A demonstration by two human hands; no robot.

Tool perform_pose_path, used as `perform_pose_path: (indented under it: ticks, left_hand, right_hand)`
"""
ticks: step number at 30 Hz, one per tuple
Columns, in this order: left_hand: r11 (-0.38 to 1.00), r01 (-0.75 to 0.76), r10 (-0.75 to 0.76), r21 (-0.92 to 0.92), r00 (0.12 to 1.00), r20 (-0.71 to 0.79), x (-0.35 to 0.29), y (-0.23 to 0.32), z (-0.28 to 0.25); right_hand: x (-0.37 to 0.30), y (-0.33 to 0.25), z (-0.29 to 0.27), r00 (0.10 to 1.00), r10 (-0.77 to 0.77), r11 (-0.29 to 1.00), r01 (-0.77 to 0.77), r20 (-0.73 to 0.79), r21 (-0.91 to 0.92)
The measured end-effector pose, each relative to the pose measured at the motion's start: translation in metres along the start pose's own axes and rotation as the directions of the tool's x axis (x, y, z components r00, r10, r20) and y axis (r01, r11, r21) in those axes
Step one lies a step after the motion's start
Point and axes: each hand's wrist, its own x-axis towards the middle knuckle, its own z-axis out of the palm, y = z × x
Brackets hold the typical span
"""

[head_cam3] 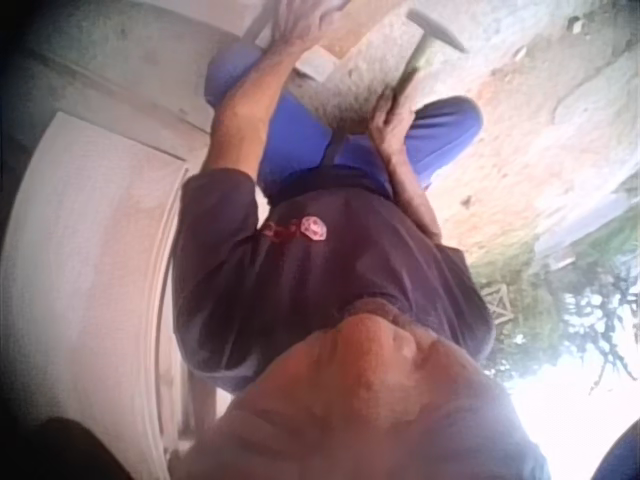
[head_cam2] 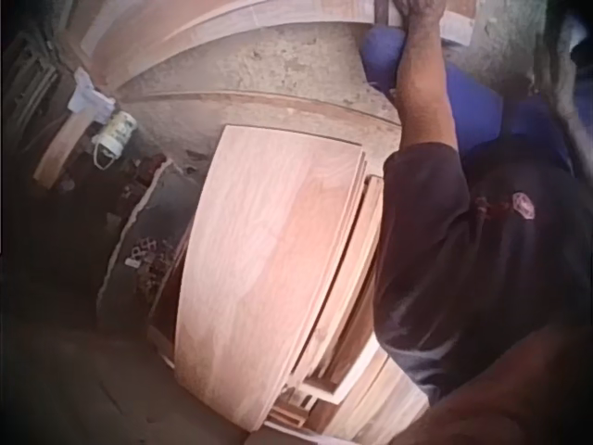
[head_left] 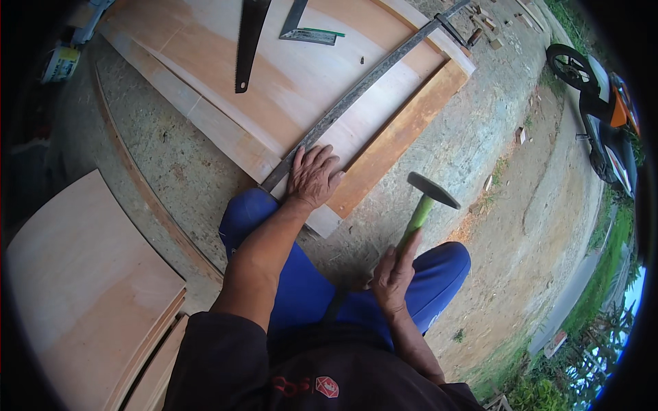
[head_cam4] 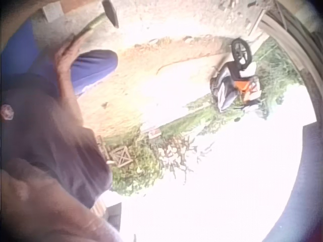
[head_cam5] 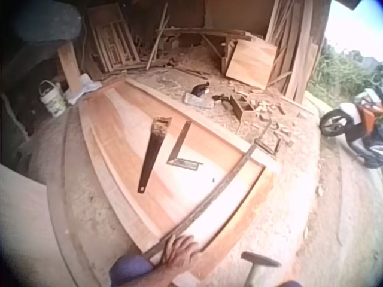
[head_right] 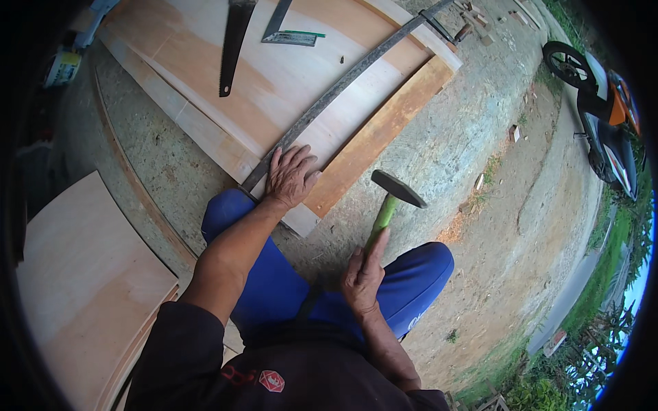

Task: The person hammers nails into a wooden frame using a hammer and metal ruler. They then measure and mark a large plywood sheet with a pencil and square, and cut a wooden plank with a hand saw. The person continues to measure and mark the plank for further assembly.

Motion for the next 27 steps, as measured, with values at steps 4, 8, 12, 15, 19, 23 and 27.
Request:
perform_pose_path:
  ticks: [4,8,12,15,19,23,27]
  left_hand:
    - [1.0,-0.022,0.022,-0.018,1.0,-0.013,0.003,0.0,0.009]
    - [1.0,-0.009,0.009,-0.016,1.0,-0.023,-0.001,-0.002,0.006]
    - [1.0,-0.008,0.009,0.008,0.999,-0.036,-0.003,-0.007,0.005]
    - [1.0,-0.019,0.02,0.004,1.0,-0.022,0.002,0.001,0.006]
    - [1.0,-0.016,0.015,-0.015,1.0,-0.007,-0.003,0.002,0.005]
    - [1.0,0.002,-0.002,0.016,1.0,0.005,-0.003,-0.001,-0.001]
    - [1.0,-0.018,0.018,-0.016,1.0,-0.02,0.004,0.001,0.01]
  right_hand:
    - [0.004,0.028,0.005,0.804,-0.07,0.973,0.185,0.591,-0.136]
    - [0.008,-0.01,-0.015,0.896,-0.06,0.983,0.13,0.44,-0.132]
    - [0.016,-0.032,-0.024,0.989,-0.092,0.996,0.091,0.113,0.009]
    - [-0.004,0.023,0.008,0.93,-0.055,0.955,0.156,0.363,-0.253]
    - [0.01,0.004,-0.003,0.881,-0.269,0.936,0.335,0.389,-0.111]
    - [-0.001,-0.003,0.004,0.986,-0.168,0.984,0.168,0.001,-0.064]
    - [0.005,0.045,0.009,0.806,-0.239,0.931,0.349,0.541,-0.11]
